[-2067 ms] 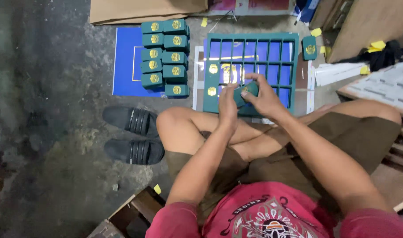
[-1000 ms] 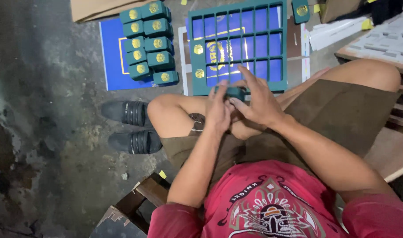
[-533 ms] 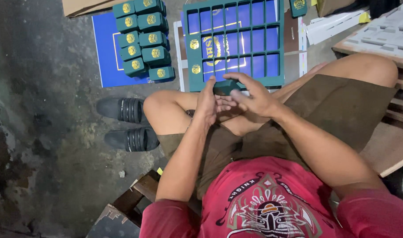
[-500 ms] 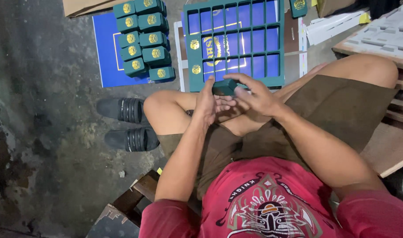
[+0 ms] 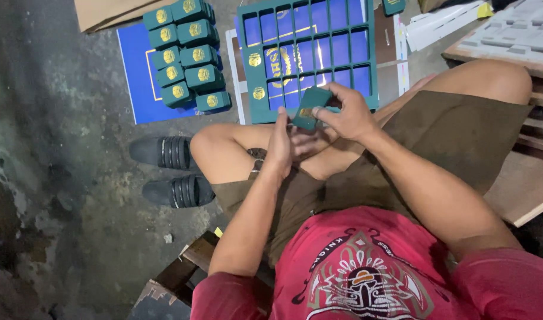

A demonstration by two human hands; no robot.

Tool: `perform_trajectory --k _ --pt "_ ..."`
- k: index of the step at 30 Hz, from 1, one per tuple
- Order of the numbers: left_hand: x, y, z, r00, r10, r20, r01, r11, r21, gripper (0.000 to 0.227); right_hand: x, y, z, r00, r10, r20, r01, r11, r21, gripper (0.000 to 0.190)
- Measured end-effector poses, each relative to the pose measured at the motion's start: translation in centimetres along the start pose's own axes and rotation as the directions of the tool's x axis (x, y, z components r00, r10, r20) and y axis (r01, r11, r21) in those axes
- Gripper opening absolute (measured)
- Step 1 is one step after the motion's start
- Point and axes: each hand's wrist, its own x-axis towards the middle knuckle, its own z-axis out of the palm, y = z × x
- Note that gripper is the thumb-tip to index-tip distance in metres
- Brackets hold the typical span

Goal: The person sits on the floor and repeatedly picks up small green boxes from a blue tray, opens them to reveal a QR code, and places them into a larger green tray. The person handles the boxes one at a time, opening and closing them before arranging them in the tray.

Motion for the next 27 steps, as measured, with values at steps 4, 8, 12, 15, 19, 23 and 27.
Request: perform_trajectory --k 4,8,12,15,19,23,27 --pt "-0.2 -1.2 -0.5 0.896 0.437 0.077 -0.418 0.774 0.476 0.088 -0.8 -3.7 -0.3 0.993 -0.048 0.109 0.076 0.960 -0.271 0.026" --pt "0.1 -1.6 0.9 0.924 0.382 -0.004 -0.313 0.762 0.566 0.067 -1.7 -4.8 1.5 0.952 -0.269 0.147 0.307 0.836 -0.455 0.017" --pt "4.3 -3.5 -0.9 0.962 0.179 -0.208 -0.162 0.982 0.093 0.072 -1.2 -3.4 0.8 0.937 -0.302 0.176 0.336 0.917 -0.213 0.031" --pt "7.8 -4.3 -5.5 1.000 0.005 -0.015 -0.011 0.911 -0.413 0.039 -0.2 -4.2 -0.4 0.894 -0.344 0.285 0.374 0.926 -0.054 0.036" --pt "5.7 -2.3 -4.8 0.994 -0.049 0.098 0.089 0.882 -0.463 0.037 0.0 -2.0 -0.5 0.897 -0.350 0.269 0.373 0.927 -0.037 0.032" --pt "4.8 -2.7 -4.0 0.994 -0.067 0.083 0.096 0.897 -0.432 0.046 -0.4 -2.1 -0.1 0.925 -0.291 0.245 0.291 0.956 0.037 0.027" --pt "-2.3 -0.2 0.3 0.997 -0.074 -0.021 0.069 0.981 -0.180 0.080 -2.1 -3.1 -1.6 0.939 -0.235 0.252 0.244 0.970 -0.003 0.019"
